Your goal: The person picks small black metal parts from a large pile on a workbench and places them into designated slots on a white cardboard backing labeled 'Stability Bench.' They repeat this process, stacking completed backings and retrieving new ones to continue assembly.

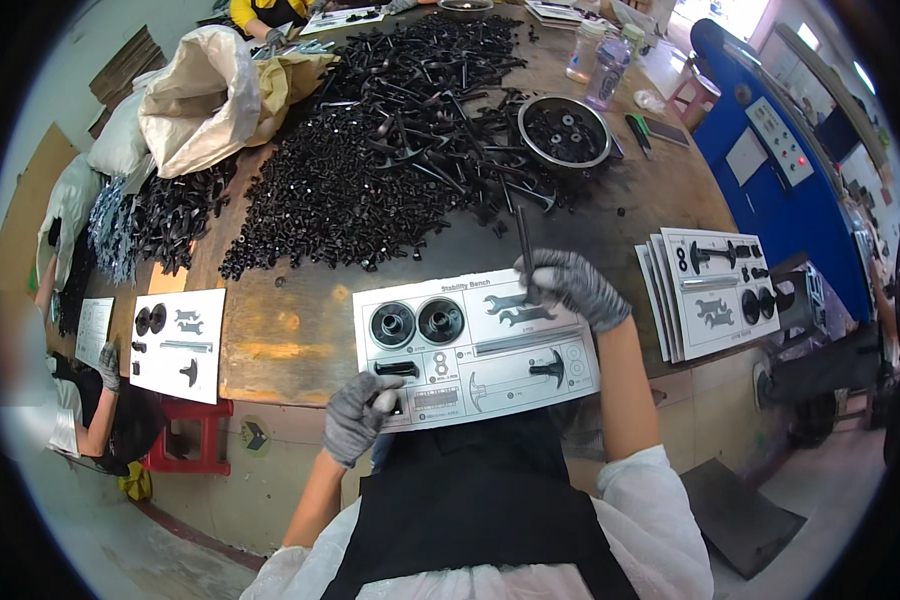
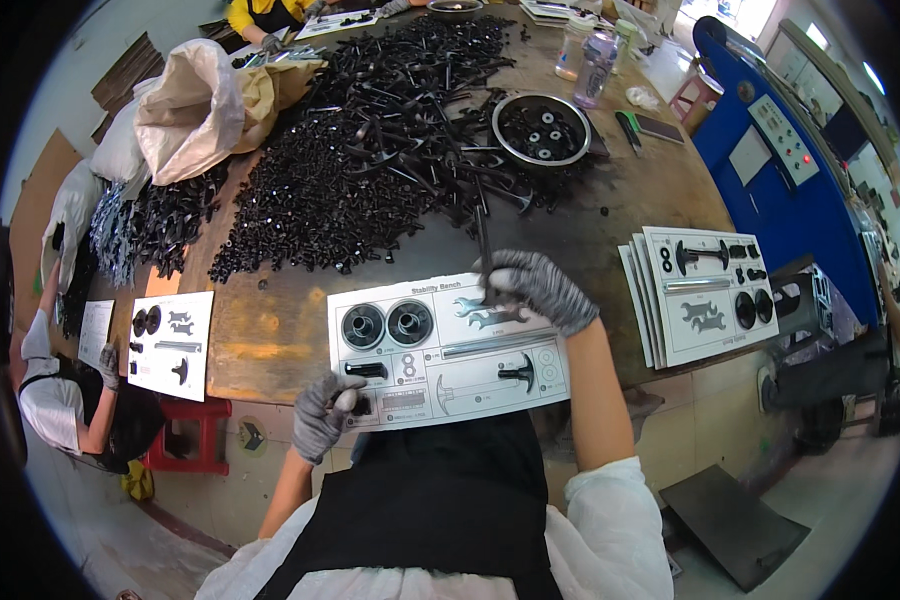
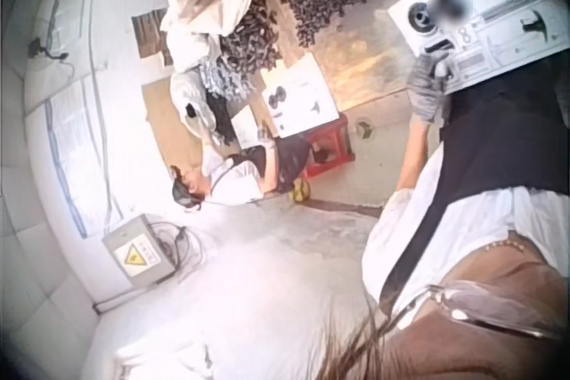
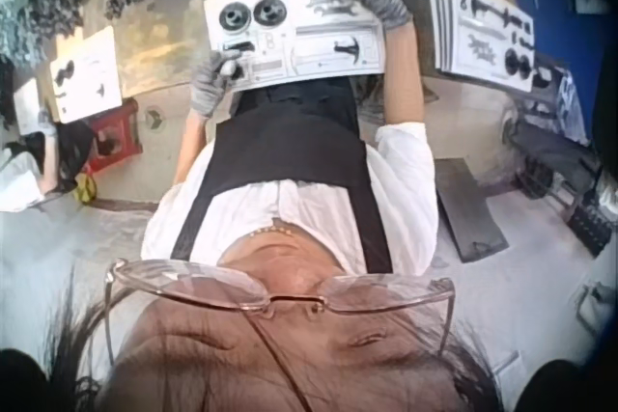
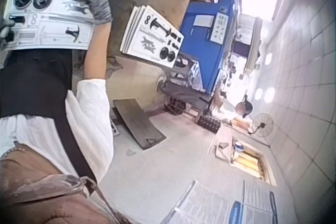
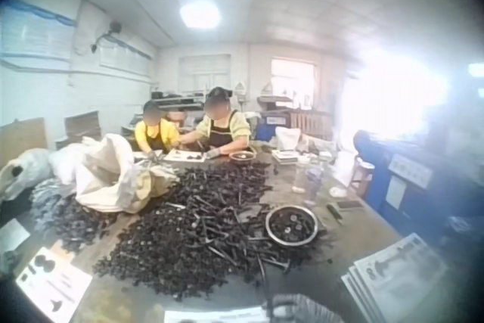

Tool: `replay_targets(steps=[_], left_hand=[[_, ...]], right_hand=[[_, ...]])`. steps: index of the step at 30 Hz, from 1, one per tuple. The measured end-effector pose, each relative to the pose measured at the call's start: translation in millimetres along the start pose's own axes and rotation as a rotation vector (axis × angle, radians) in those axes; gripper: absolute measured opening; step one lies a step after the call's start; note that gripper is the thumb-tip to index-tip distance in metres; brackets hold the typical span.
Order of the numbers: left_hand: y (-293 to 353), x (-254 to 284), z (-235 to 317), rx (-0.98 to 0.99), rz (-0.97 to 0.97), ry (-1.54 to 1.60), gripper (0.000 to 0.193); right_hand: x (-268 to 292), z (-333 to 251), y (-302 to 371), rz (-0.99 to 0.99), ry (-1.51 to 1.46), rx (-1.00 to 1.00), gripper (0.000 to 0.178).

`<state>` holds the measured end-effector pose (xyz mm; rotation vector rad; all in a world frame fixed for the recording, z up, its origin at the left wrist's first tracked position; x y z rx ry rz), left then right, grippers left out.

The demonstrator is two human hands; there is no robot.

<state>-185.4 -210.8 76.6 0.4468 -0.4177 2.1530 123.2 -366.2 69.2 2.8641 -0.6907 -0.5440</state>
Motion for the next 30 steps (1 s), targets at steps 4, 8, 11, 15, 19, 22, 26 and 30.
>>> replay_targets(steps=[4, 8, 11, 15, 19, 22, 26, 30], left_hand=[[-47, -47, 43, -0.179, -0.151, 0.298, 0.045], [-65, -96, 46, 0.288, -0.544, 0.813, 0.060], [-65, -90, 42, 0.253, -0.650, 0.713, 0.052], [-49, -92, 31, 0.145, -0.601, 0.426, 0.036], [-20, -110, 43, 0.238, -0.690, 0.707, 0.045], [-9, -126, 44, 0.347, -0.714, 0.624, 0.038], [-16, -123, 53, 0.017, -0.419, 0.411, 0.031], [-20, -129, 55, -0.488, -0.297, -0.252, 0.028]], right_hand=[[-62, 5, 32, -0.072, 0.000, 0.114, 0.038], [-86, 13, 41, -0.022, 0.164, 0.243, 0.029], [-101, -11, 57, -0.112, 0.180, 0.456, 0.024], [-88, -11, 75, -0.030, 0.444, 0.537, 0.022], [-55, 17, 95, 0.049, 0.372, 0.354, 0.015], [-75, 25, 94, -0.036, 0.418, 0.332, 0.016], [-43, 35, 94, 0.352, 0.273, 0.208, 0.018], [5, 42, 111, 0.707, 0.522, 0.358, 0.021]])
Point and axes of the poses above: each hand's wrist, its own y-axis away from the middle knuckle, its own x-axis out of the back of the hand, z = x × y, the point moved 7 cm from there along -y, towards the middle knuckle, and after that the axes turned 6 degrees about z, right-handed, at the moved point
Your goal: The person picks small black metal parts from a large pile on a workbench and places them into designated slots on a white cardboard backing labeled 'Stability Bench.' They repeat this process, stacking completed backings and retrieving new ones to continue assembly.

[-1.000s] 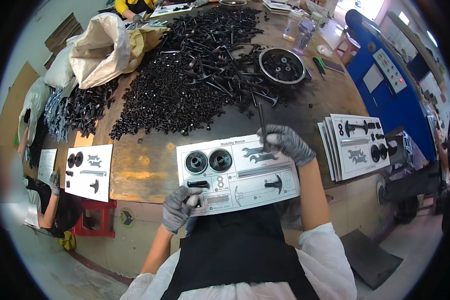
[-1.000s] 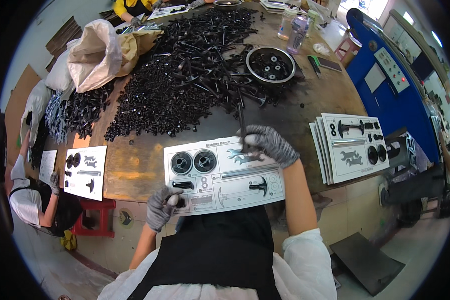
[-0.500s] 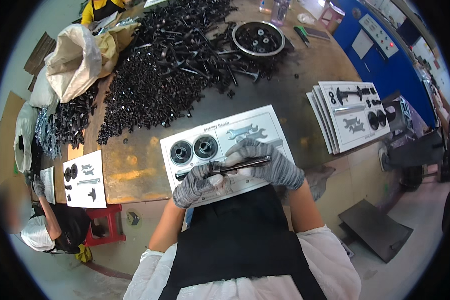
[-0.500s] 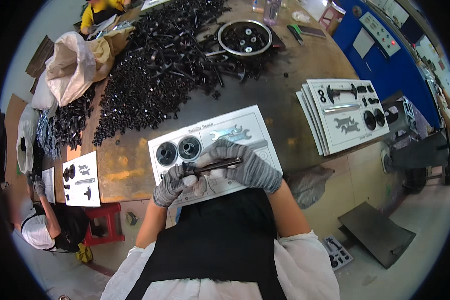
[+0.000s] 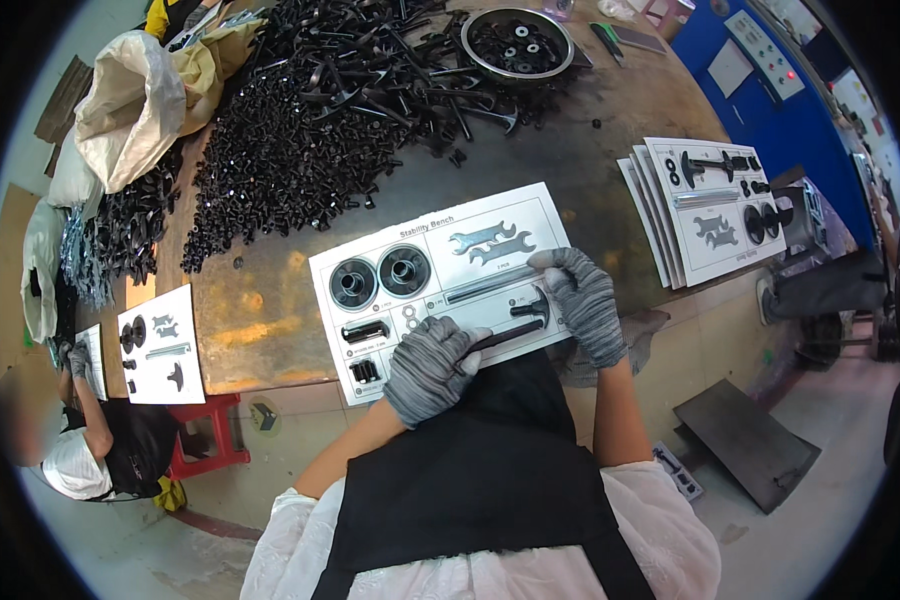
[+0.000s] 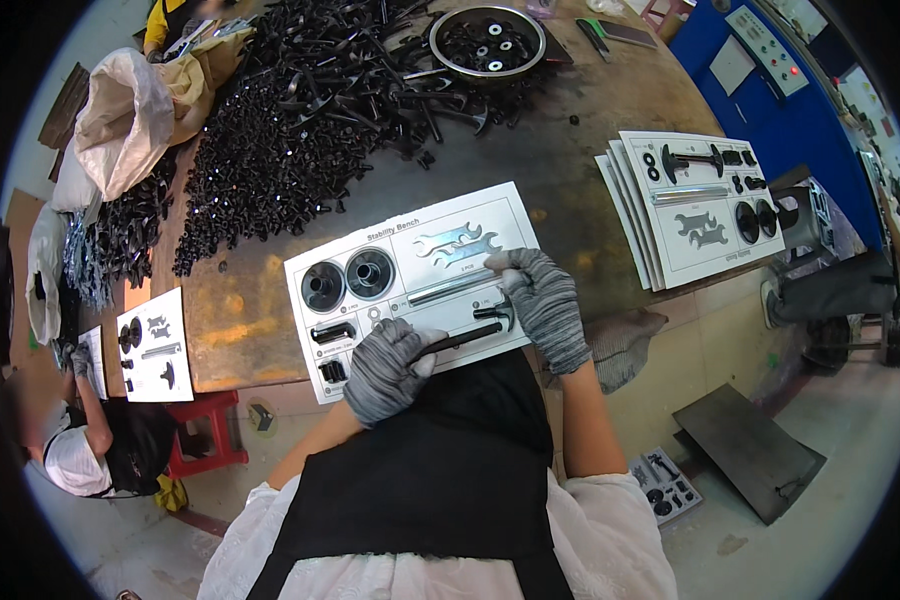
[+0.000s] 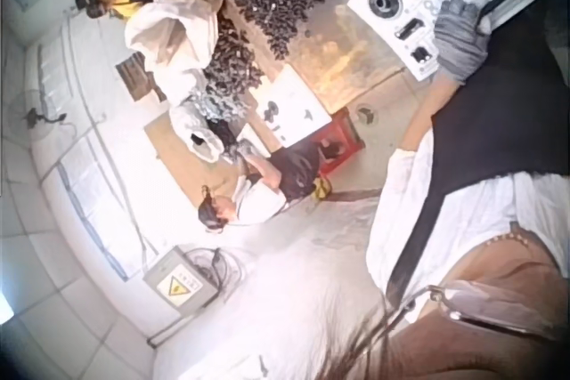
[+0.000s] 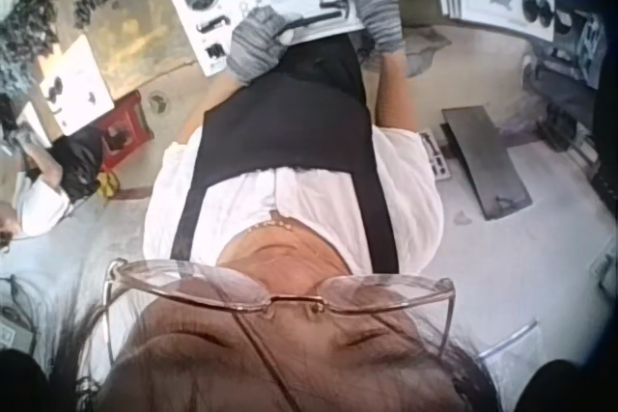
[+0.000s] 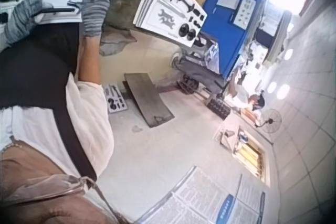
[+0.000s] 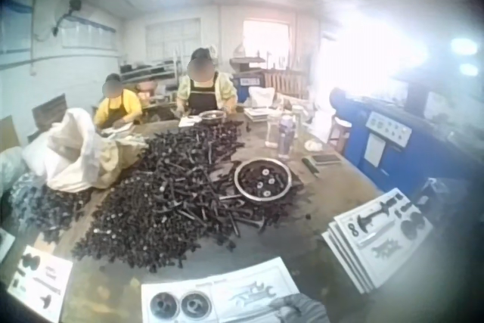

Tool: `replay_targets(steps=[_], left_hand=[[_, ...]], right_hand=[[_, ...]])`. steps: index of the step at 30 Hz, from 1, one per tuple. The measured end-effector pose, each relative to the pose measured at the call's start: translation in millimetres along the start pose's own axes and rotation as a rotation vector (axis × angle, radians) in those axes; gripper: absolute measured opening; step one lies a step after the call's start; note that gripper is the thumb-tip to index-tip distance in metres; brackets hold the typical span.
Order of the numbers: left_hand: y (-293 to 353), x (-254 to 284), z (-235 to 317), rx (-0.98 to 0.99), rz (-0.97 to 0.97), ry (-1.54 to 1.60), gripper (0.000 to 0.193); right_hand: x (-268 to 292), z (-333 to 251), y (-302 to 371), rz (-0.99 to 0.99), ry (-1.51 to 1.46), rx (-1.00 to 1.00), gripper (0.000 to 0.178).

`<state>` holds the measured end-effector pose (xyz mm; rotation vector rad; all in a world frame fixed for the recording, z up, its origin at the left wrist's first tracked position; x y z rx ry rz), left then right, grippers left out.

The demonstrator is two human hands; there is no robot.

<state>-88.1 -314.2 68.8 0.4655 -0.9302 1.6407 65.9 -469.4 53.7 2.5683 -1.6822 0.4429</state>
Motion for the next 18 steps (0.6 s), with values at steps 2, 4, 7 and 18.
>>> replay_targets(steps=[2, 4, 7, 18], left_hand=[[1, -11, -2, -0.045, -0.002, -0.110, 0.030], [3, -20, -6, -0.040, 0.020, -0.160, 0.033], [5, -19, -10, -0.009, 0.011, -0.199, 0.034], [5, -23, -9, 0.075, -0.051, -0.279, 0.036]], right_hand=[[-2, 2, 4, -0.020, 0.066, -0.014, 0.017], [-3, -7, 10, -0.042, 0.242, 0.045, 0.016], [-7, 14, 18, -0.067, 0.359, 0.002, 0.016], [-7, 9, 20, -0.112, 0.416, -0.010, 0.014]])
Point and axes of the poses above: each hand's wrist, its own y-axis away from the middle knuckle, its own x-axis out of the back of the hand, z = x × y, the point moved 7 cm from there along -y, towards the middle knuckle, and after that the axes turned 6 degrees about z, right-handed, at the moved point
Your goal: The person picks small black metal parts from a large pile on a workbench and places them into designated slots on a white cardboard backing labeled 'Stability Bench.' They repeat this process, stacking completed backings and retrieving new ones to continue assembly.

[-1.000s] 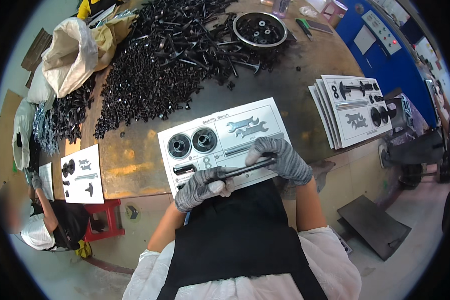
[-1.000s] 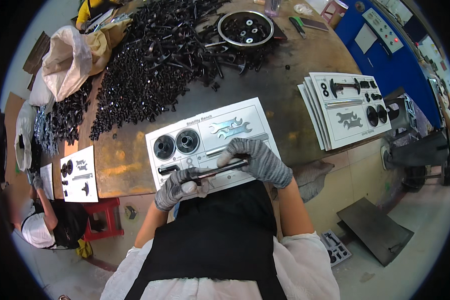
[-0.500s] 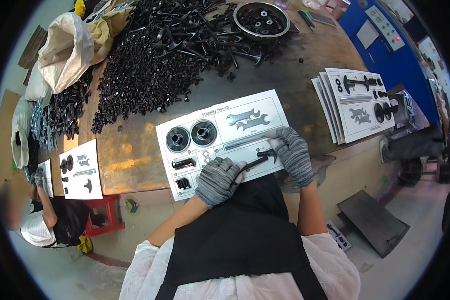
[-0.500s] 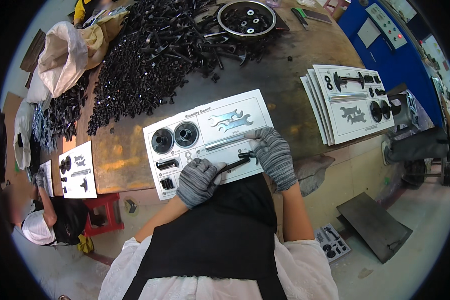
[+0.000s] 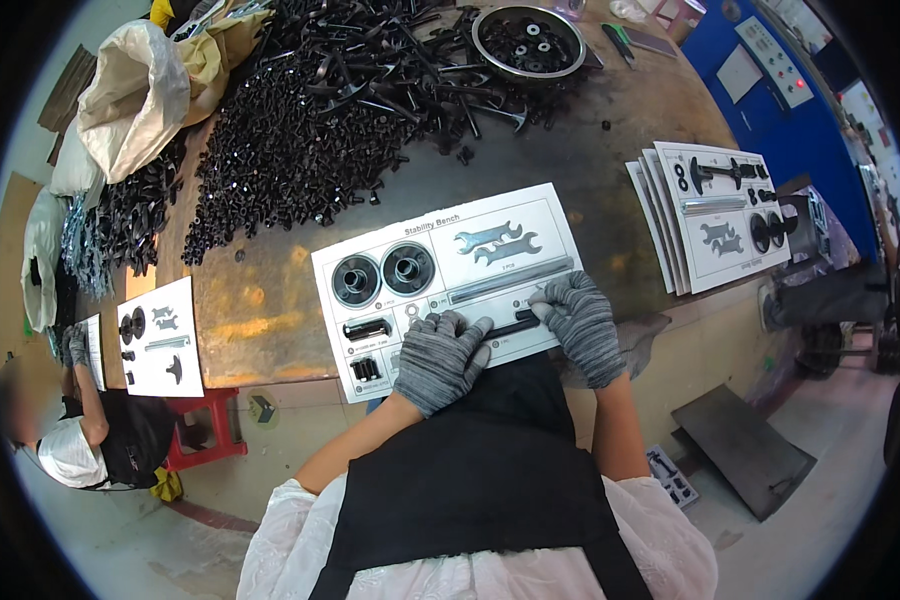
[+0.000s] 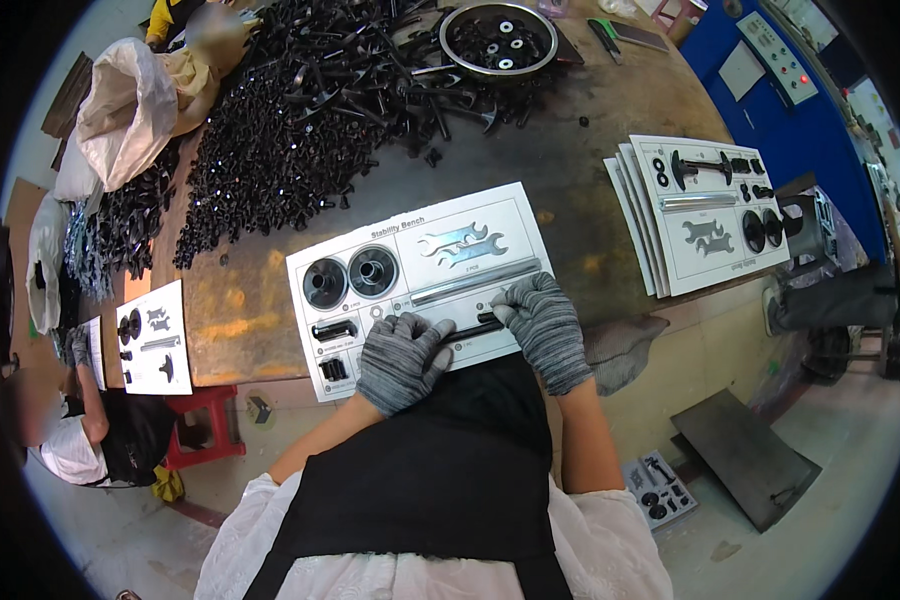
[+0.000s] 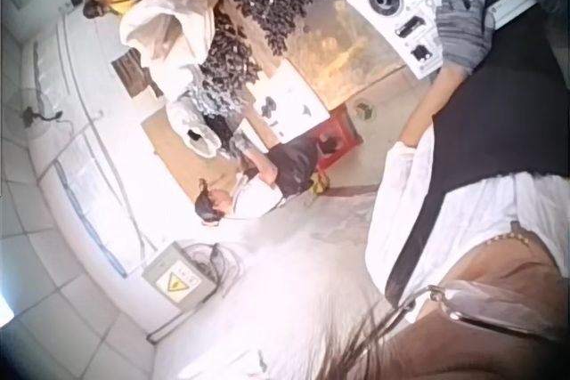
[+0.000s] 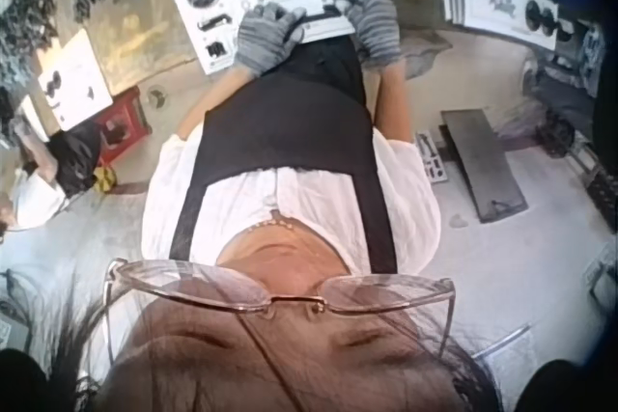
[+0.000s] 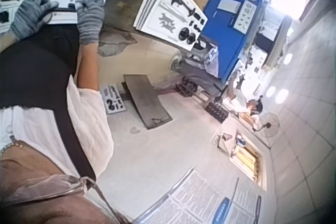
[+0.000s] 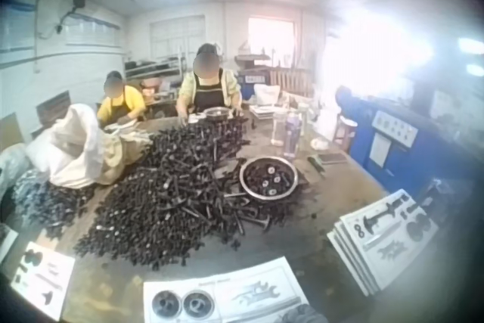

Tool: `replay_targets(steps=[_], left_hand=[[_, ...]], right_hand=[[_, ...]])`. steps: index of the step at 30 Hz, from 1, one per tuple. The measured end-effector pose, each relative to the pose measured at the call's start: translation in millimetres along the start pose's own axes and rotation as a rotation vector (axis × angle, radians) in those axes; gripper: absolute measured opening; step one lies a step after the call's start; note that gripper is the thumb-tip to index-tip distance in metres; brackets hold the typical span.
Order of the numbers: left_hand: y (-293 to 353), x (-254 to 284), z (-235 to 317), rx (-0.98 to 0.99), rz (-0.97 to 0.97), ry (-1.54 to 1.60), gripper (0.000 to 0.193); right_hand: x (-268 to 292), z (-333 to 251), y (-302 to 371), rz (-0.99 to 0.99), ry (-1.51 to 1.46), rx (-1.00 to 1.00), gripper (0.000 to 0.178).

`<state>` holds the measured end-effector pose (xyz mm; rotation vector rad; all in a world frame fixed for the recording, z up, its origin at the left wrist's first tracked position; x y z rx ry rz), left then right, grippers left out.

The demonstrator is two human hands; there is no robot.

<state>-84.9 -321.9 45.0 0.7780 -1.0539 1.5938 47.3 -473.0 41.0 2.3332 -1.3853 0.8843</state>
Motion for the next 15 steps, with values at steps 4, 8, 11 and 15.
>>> replay_targets(steps=[4, 8, 11, 15], left_hand=[[2, 13, -2, -0.014, 0.097, 0.045, 0.047], [4, 56, -39, 0.138, 0.230, 0.099, 0.038], [10, 88, -81, 0.225, 0.416, 0.022, 0.031], [56, 114, -146, 0.422, 0.552, -0.057, 0.023]], right_hand=[[19, -14, -27, 0.067, -0.133, 0.099, 0.012], [51, -43, -119, 0.263, -0.128, 0.291, 0.021], [71, -19, -228, 0.446, -0.004, 0.329, 0.020], [56, -28, -332, 0.368, 0.393, 0.297, 0.017]])
Point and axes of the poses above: each hand's wrist, its own y-axis away from the middle knuckle, its own x-axis out of the back of the hand, z = x × y, the point moved 7 cm from there along -y, towards the middle knuckle, and after that the axes turned 6 degrees about z, right-handed, at the moved point
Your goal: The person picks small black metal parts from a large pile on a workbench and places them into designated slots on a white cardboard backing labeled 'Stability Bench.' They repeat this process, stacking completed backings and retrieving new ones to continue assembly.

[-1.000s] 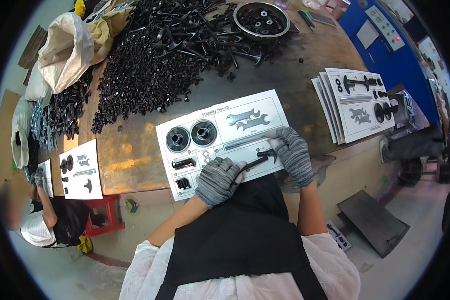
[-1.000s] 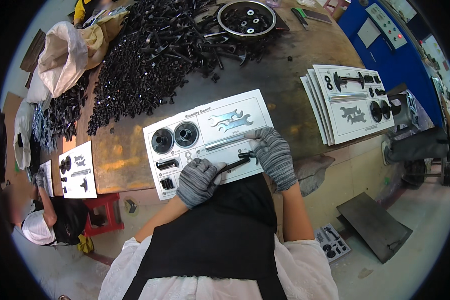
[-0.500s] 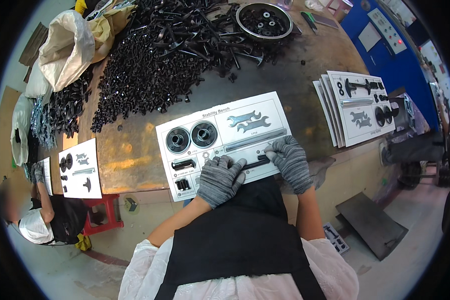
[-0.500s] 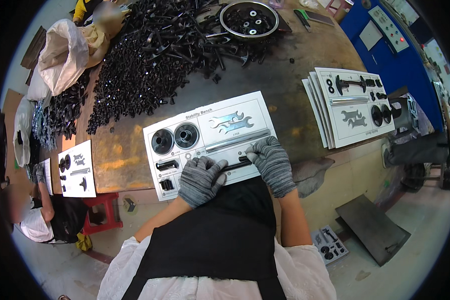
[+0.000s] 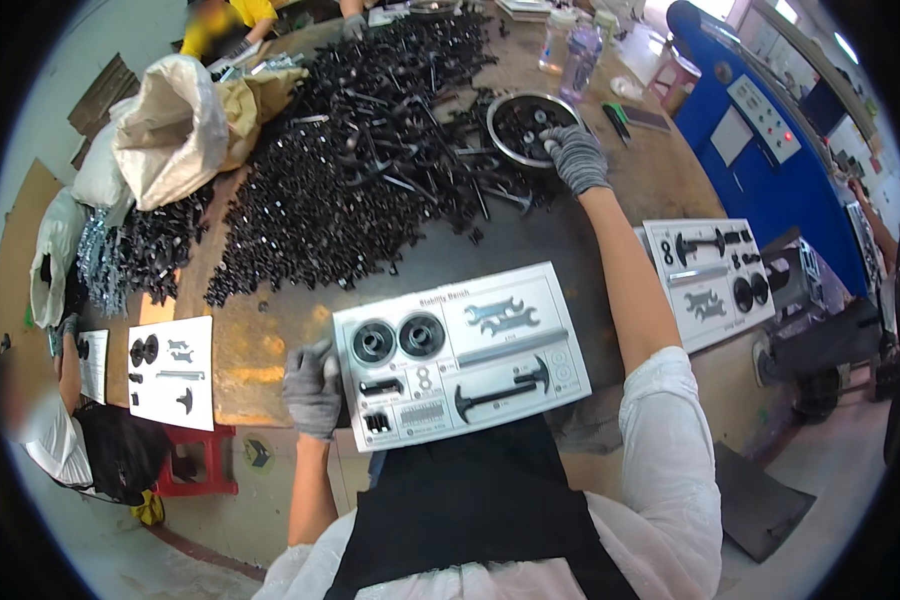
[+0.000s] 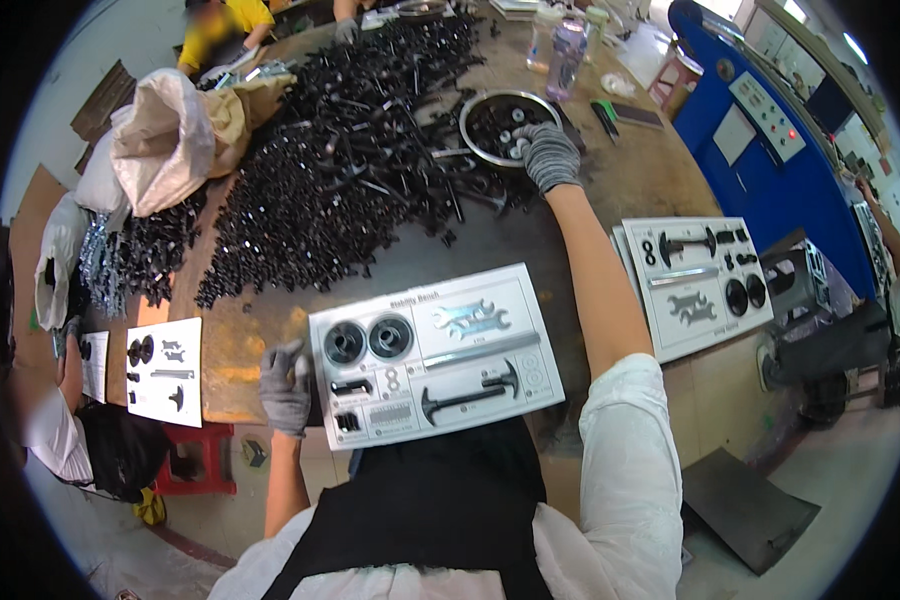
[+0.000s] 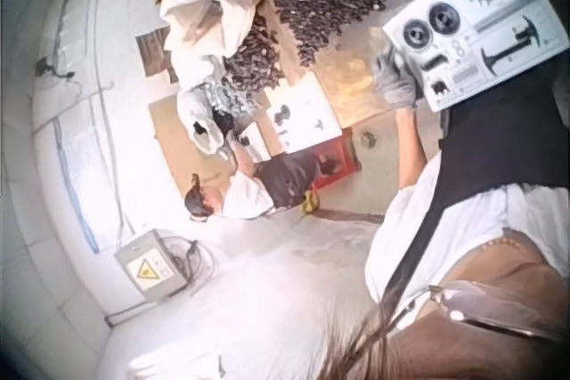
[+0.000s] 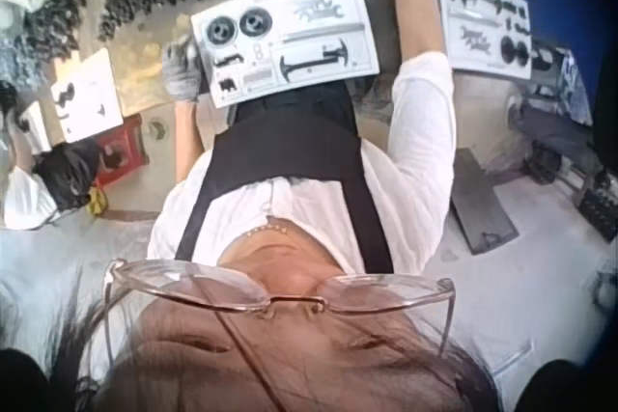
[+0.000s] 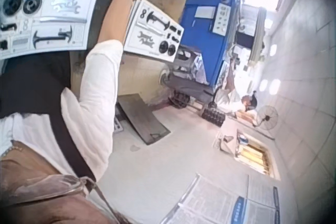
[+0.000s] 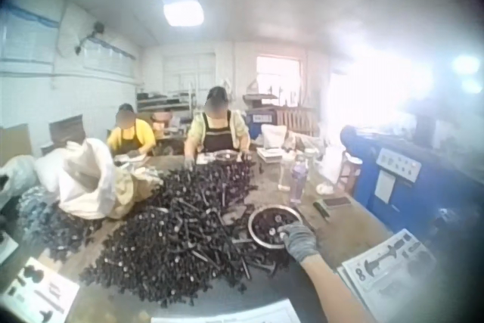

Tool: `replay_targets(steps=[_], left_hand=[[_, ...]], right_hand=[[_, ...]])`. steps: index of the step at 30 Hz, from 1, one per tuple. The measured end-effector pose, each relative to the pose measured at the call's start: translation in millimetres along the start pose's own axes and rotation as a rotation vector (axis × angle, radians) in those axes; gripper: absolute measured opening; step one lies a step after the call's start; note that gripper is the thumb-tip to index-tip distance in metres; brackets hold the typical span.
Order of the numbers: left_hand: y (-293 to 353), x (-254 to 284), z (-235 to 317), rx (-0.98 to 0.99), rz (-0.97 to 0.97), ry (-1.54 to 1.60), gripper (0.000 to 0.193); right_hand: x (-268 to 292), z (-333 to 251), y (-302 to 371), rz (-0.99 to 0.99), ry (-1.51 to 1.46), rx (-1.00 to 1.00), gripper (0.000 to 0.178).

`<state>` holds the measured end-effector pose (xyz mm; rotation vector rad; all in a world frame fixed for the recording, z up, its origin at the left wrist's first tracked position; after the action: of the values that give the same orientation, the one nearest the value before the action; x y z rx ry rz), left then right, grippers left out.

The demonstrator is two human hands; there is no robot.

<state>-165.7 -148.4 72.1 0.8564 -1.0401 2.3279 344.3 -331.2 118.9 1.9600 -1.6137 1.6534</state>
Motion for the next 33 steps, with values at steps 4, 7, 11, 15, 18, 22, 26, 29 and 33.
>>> replay_targets(steps=[4, 7, 11, 15, 18, 22, 26, 29, 33], left_hand=[[35, 9, -64, 0.091, 0.122, 0.019, 0.016], [27, 9, -56, 0.083, 0.144, -0.025, 0.015], [28, 12, -51, 0.080, 0.137, -0.074, 0.015], [33, 9, -60, 0.101, 0.103, -0.093, 0.016], [31, 3, -60, 0.097, 0.089, -0.073, 0.016], [38, -1, -68, 0.106, 0.082, -0.044, 0.018], [37, -1, -71, 0.123, 0.062, -0.022, 0.018], [36, -2, -72, 0.086, 0.066, -0.072, 0.018], [39, 0, -73, 0.117, 0.103, -0.003, 0.017]], right_hand=[[-50, 7, -36, -0.277, 0.132, -0.075, 0.023], [-52, 15, -44, -0.245, 0.150, -0.150, 0.023], [-12, 1, -22, 0.022, -0.088, -0.114, 0.025], [57, -24, 78, -0.052, -0.475, -0.218, 0.027], [104, -33, 184, -0.302, -0.516, -0.437, 0.020], [109, -13, 286, -0.540, -0.028, -0.475, 0.035], [93, -11, 310, -0.455, 0.116, -0.551, 0.031], [99, -8, 315, -0.383, -0.086, -0.630, 0.027], [114, -3, 333, -0.388, -0.194, -0.636, 0.016]])
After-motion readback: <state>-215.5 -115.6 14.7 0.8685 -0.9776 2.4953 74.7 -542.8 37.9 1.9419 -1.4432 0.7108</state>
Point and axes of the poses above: each hand's wrist, its own y-axis away from the middle knuckle, its own x-axis out of the back of the hand, z = x × y, the point moved 7 cm from there along -y, towards the middle knuckle, and after that the axes turned 6 degrees about z, right-handed, at the moved point
